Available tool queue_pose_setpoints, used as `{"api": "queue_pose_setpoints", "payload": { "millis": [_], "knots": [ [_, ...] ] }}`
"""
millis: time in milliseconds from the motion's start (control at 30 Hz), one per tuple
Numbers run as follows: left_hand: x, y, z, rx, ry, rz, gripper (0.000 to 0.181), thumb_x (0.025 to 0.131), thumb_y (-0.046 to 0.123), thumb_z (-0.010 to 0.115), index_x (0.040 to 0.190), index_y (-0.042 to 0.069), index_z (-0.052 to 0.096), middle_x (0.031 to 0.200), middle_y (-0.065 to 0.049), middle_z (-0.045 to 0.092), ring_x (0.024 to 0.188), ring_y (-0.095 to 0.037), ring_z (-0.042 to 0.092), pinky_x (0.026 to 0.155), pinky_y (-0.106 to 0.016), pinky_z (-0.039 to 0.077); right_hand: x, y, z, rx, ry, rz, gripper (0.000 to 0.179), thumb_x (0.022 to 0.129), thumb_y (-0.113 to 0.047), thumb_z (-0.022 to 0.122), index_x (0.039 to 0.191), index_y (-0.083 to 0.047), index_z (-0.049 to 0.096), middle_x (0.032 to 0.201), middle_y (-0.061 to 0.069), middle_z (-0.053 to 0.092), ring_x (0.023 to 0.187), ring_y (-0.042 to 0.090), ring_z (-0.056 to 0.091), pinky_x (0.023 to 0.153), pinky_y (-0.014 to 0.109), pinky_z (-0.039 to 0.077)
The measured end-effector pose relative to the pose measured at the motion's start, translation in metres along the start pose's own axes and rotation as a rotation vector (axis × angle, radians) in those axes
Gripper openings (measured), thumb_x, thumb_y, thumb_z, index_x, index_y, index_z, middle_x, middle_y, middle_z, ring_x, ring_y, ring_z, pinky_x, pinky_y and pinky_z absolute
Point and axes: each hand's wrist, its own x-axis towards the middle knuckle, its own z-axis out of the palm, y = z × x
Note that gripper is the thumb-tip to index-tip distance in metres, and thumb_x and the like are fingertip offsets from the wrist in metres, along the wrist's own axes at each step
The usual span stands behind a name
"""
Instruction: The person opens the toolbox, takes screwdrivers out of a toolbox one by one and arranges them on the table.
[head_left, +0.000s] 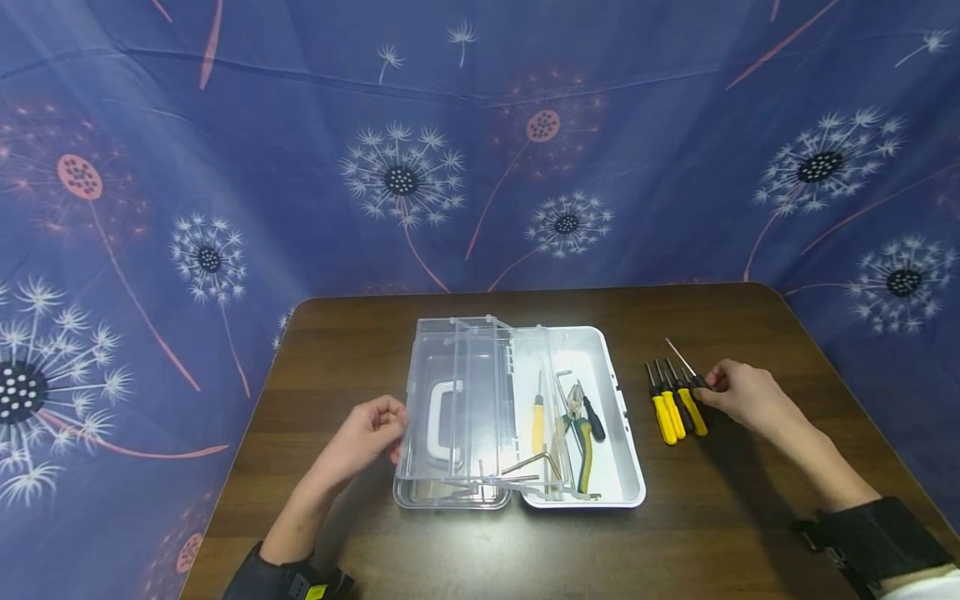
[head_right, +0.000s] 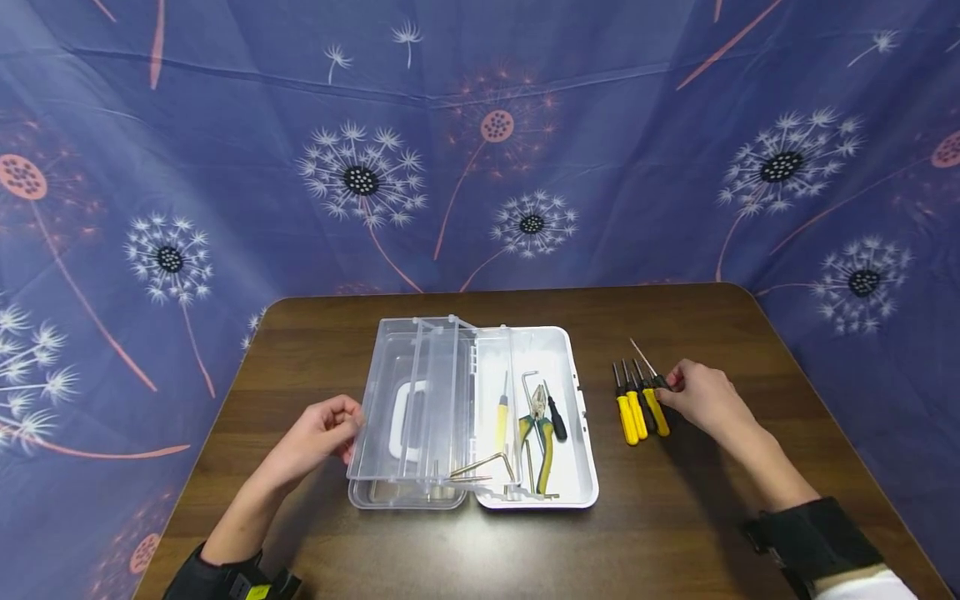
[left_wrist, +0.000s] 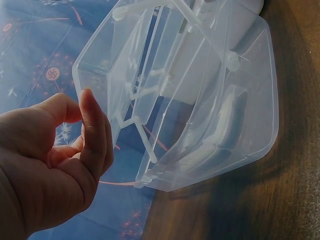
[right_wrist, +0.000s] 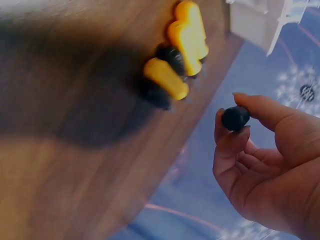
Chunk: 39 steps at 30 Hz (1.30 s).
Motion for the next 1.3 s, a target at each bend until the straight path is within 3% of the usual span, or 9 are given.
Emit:
{"api": "queue_pose_setpoints", "payload": {
  "millis": [267, 533, 767, 967, 1300],
  "knots": [
    [0.0, 0.0, 0.0, -0.018, -0.015, 0.012, 0.014, 0.089, -0.002, 0.049, 0.098, -0.011, 0.055, 0.068, -0.007, 0.055, 0.052, -0.011, 0.056, 0.048, -0.022, 0.053, -0.001, 0.029, 0.007, 0.016, 0.01, 0.046, 0.028, 0.087, -0.024, 0.065, 0.09, 0.004, 0.063, 0.08, 0.015, 0.067, 0.064, 0.021, 0.054, 0.053, 0.032, 0.042],
    [0.0, -0.001, 0.001, -0.022, -0.015, 0.024, 0.013, 0.088, -0.004, 0.049, 0.098, -0.011, 0.055, 0.068, -0.008, 0.055, 0.052, -0.011, 0.056, 0.048, -0.022, 0.054, 0.006, 0.044, 0.023, 0.048, -0.024, 0.098, 0.037, 0.091, -0.024, 0.06, 0.101, 0.012, 0.066, 0.091, 0.027, 0.068, 0.077, 0.035, 0.06, 0.061, 0.045, 0.05],
    [0.0, 0.0, 0.001, -0.004, -0.007, 0.014, 0.015, 0.086, -0.005, 0.049, 0.098, -0.011, 0.055, 0.068, -0.006, 0.056, 0.052, -0.011, 0.056, 0.051, -0.037, 0.058, 0.009, 0.048, 0.028, 0.064, -0.063, 0.135, 0.042, 0.094, -0.025, 0.057, 0.108, 0.015, 0.062, 0.1, 0.033, 0.065, 0.085, 0.044, 0.059, 0.064, 0.049, 0.051],
    [-0.001, 0.002, 0.001, -0.037, -0.01, 0.0, 0.014, 0.087, -0.005, 0.048, 0.098, -0.012, 0.054, 0.067, -0.006, 0.054, 0.052, -0.011, 0.055, 0.048, -0.022, 0.054, 0.006, 0.05, 0.029, 0.075, -0.053, 0.126, 0.039, 0.093, -0.023, 0.057, 0.106, 0.013, 0.062, 0.098, 0.031, 0.066, 0.083, 0.04, 0.06, 0.064, 0.047, 0.05],
    [-0.001, 0.004, 0.001, -0.028, -0.002, -0.007, 0.014, 0.088, -0.004, 0.049, 0.098, -0.011, 0.054, 0.067, -0.004, 0.055, 0.052, -0.011, 0.055, 0.048, -0.021, 0.053, 0.004, 0.049, 0.03, 0.091, -0.018, 0.119, 0.036, 0.093, -0.023, 0.058, 0.104, 0.011, 0.063, 0.097, 0.031, 0.066, 0.081, 0.037, 0.061, 0.062, 0.044, 0.051]
  ]
}}
